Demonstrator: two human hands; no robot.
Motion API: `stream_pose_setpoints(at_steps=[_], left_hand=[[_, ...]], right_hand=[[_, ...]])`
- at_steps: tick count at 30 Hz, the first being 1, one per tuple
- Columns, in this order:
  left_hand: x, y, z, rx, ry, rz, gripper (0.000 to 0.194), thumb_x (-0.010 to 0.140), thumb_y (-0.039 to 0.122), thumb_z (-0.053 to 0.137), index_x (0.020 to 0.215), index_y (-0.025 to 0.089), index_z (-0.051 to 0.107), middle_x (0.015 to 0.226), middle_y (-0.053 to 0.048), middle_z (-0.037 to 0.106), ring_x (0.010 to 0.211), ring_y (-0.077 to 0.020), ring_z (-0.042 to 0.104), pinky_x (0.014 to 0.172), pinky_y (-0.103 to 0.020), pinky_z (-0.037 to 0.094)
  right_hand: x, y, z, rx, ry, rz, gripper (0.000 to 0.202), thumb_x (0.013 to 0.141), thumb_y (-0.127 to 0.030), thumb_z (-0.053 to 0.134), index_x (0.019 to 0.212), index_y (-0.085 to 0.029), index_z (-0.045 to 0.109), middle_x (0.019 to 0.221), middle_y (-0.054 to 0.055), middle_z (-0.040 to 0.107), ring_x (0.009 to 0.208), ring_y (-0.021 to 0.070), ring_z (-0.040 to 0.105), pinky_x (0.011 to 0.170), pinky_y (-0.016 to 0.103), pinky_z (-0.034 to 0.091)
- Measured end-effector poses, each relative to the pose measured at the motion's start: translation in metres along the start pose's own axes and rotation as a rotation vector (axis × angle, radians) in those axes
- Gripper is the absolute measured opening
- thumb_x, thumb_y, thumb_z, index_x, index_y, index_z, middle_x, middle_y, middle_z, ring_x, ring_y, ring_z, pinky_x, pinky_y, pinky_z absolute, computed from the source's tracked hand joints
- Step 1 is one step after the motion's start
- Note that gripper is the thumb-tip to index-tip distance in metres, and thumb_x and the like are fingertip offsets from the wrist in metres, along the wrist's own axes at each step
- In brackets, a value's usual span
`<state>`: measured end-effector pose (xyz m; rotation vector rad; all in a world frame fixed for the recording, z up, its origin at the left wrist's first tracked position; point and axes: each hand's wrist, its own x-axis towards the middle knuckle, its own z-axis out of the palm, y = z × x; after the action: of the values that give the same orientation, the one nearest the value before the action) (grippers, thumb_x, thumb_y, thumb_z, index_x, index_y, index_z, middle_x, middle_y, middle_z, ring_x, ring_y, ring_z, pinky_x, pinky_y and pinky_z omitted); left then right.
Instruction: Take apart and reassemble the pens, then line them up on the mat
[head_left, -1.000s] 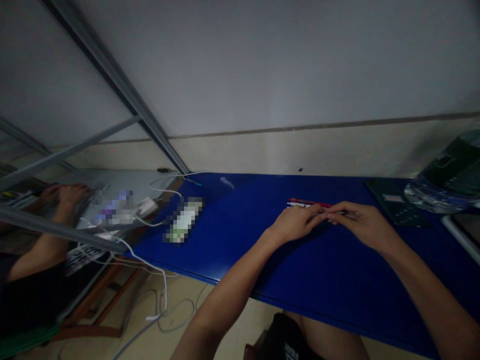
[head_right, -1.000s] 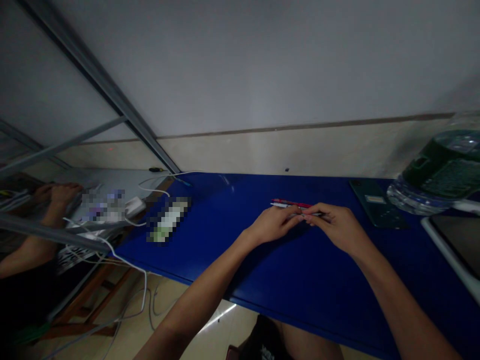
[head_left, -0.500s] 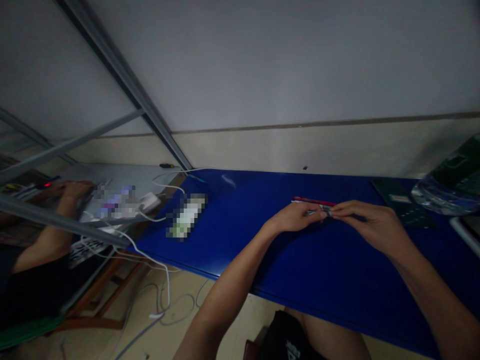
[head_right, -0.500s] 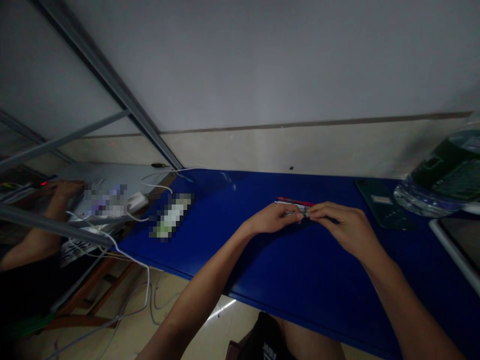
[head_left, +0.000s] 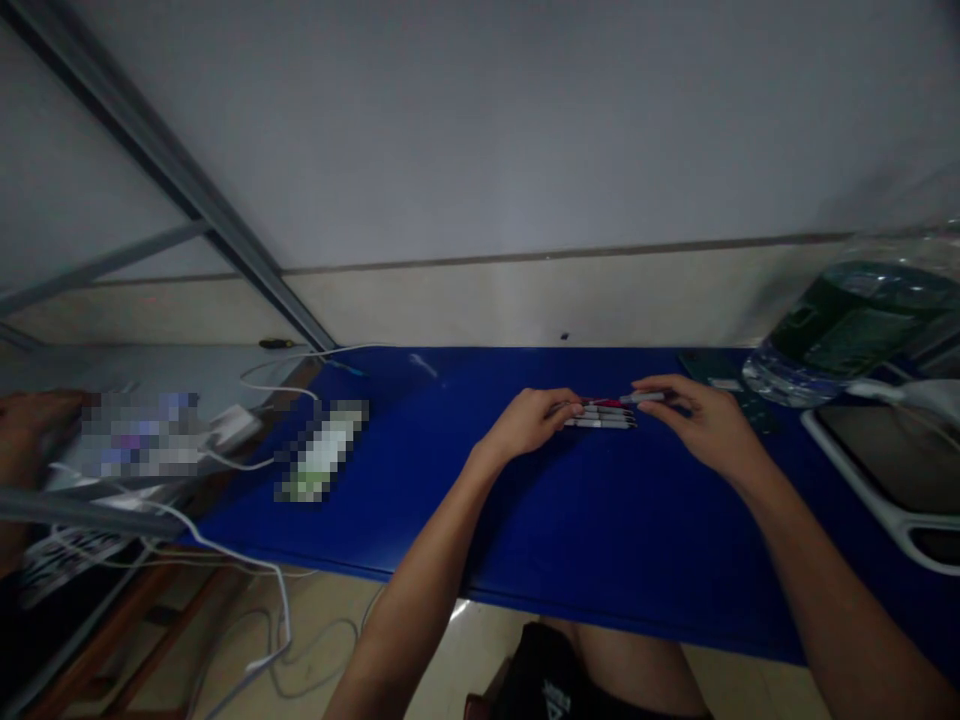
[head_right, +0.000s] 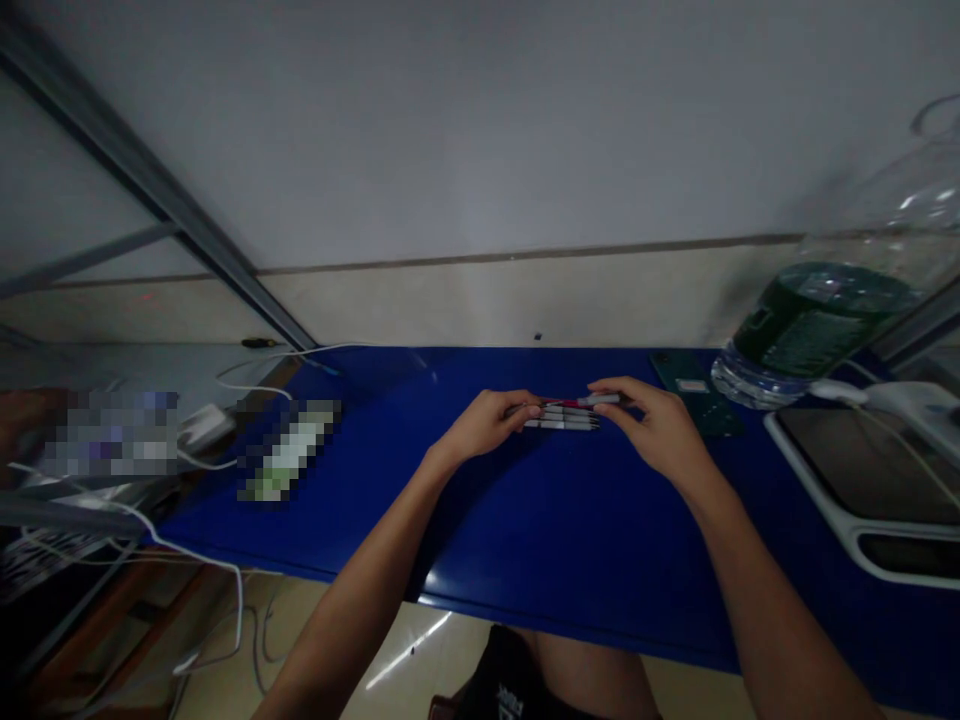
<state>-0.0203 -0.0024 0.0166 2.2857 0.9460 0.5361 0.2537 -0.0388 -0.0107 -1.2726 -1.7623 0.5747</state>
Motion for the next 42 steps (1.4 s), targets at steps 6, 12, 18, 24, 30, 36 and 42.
stream_pose_setpoints(at_steps=[6,12,18,24,30,36,42], left_hand=[[0.001,0.004,0.000,0.042,0.155,-0.020,0.034,0.103,0.039,0.044,0.103,0.017,0.070,0.086,-0.002,0.071,0.070,-0.0126,0.059,0.064,-0.022,0.038],[0.001,0.001,0.006,0.104,0.214,0.000,0.031,0.102,0.041,0.048,0.107,0.021,0.071,0.099,-0.003,0.075,0.081,-0.0140,0.066,0.071,-0.022,0.043],[0.000,-0.002,0.011,0.267,0.212,0.028,0.031,0.102,0.042,0.048,0.111,0.025,0.073,0.102,-0.003,0.075,0.089,-0.0158,0.069,0.076,-0.023,0.047],[-0.003,0.000,0.019,0.343,0.212,0.082,0.038,0.103,0.045,0.044,0.124,0.027,0.070,0.100,-0.005,0.074,0.087,-0.0157,0.069,0.076,-0.024,0.049],[-0.002,0.000,0.031,0.369,0.193,0.150,0.035,0.103,0.042,0.046,0.127,0.030,0.069,0.112,-0.003,0.074,0.096,-0.0166,0.070,0.081,-0.025,0.051],[-0.001,0.002,0.028,0.380,0.179,0.106,0.035,0.103,0.043,0.048,0.130,0.030,0.066,0.120,-0.003,0.073,0.102,-0.0176,0.070,0.083,-0.025,0.051],[-0.001,0.000,0.013,0.313,0.229,0.016,0.035,0.103,0.045,0.047,0.117,0.025,0.071,0.106,-0.005,0.075,0.092,-0.0175,0.070,0.079,-0.026,0.050]], right_hand=[[-0.001,-0.003,0.010,-0.092,-0.126,-0.015,0.021,0.090,-0.036,0.066,0.106,-0.025,0.073,0.101,0.006,0.076,0.088,0.0236,0.070,0.079,0.037,0.055],[-0.005,-0.008,0.031,-0.186,-0.302,-0.163,0.008,0.090,-0.031,0.067,0.090,-0.025,0.073,0.093,0.005,0.072,0.093,0.0231,0.063,0.084,0.038,0.050],[-0.003,-0.008,0.028,-0.149,-0.291,-0.140,0.014,0.084,-0.036,0.073,0.094,-0.026,0.073,0.098,0.006,0.072,0.095,0.0249,0.063,0.086,0.040,0.049],[-0.002,-0.017,0.027,-0.010,-0.115,0.048,0.038,0.098,-0.049,0.049,0.087,-0.021,0.072,0.080,0.006,0.073,0.071,0.0206,0.065,0.068,0.033,0.048],[-0.005,-0.025,0.037,0.122,-0.115,0.158,0.046,0.096,-0.054,0.049,0.070,-0.021,0.066,0.064,0.003,0.066,0.063,0.0187,0.062,0.061,0.030,0.047],[-0.002,-0.022,0.037,0.261,-0.084,0.172,0.036,0.090,-0.054,0.059,0.078,-0.021,0.067,0.073,0.003,0.069,0.069,0.0196,0.064,0.065,0.031,0.050],[0.002,-0.010,0.025,0.263,0.006,0.193,0.032,0.085,-0.053,0.067,0.085,-0.020,0.070,0.081,0.006,0.072,0.075,0.0214,0.067,0.070,0.035,0.053]])
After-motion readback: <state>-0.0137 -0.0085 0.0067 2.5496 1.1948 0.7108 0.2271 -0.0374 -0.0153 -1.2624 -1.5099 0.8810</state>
